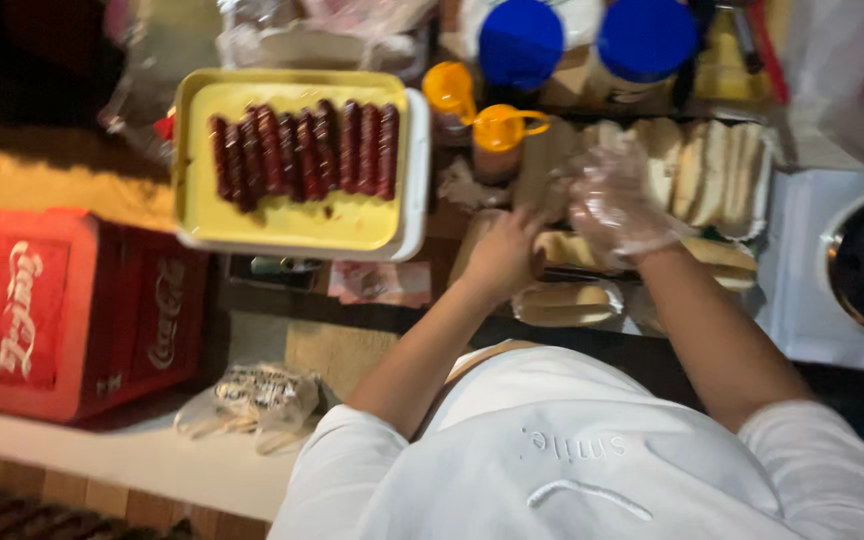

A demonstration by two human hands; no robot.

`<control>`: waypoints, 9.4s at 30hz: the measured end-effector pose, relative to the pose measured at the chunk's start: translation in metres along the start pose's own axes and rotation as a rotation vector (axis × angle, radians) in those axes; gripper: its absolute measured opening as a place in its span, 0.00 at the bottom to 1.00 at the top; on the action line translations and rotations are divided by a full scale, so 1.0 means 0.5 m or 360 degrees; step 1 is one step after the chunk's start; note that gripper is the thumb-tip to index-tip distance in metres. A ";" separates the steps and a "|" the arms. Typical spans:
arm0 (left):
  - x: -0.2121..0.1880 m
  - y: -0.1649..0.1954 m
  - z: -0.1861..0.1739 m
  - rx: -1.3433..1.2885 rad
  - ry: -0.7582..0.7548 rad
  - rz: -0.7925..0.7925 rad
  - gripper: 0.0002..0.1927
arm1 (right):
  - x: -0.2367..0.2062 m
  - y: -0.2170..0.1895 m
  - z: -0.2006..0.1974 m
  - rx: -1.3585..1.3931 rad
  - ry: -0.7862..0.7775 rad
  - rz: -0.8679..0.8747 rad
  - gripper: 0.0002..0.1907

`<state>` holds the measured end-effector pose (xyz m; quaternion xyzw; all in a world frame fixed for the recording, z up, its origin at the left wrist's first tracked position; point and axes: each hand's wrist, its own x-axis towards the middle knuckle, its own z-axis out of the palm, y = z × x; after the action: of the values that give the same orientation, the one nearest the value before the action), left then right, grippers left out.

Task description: The person prepares hot dogs by slicing buns lengthwise, placing cooked sausages into the buns, and arranging them on a tray. They handle buns and sausages with gloved hands and use a spoon to apply sauce to the sausages.

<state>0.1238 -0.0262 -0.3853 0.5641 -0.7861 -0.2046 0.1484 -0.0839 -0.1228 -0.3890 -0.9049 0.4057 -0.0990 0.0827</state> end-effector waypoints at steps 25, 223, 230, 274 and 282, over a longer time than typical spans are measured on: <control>-0.285 -0.656 -0.535 -0.0493 0.0354 -0.1011 0.21 | 0.229 -0.502 0.007 0.0634 0.0429 0.1103 0.16; -0.502 -0.487 -0.262 -0.2937 0.1207 -0.0163 0.39 | 0.018 -0.213 0.189 -0.0377 0.0000 0.1017 0.17; -0.486 -0.464 -0.263 -0.3000 0.1197 -0.0182 0.37 | 0.050 -0.287 0.038 0.0452 0.0529 0.0946 0.13; -0.395 -0.473 -0.196 -0.3253 0.0777 -0.0111 0.31 | 0.210 -0.346 -0.284 0.0452 0.0739 0.0020 0.06; -0.439 -0.481 -0.234 -0.3159 0.0919 -0.0029 0.39 | 0.077 -0.240 -0.292 0.0347 0.0666 0.0147 0.08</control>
<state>0.4470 0.0964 -0.4016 0.2212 -0.1935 -0.6189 0.7284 -0.0087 -0.0828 -0.2160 -0.8309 0.4417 -0.3236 0.0986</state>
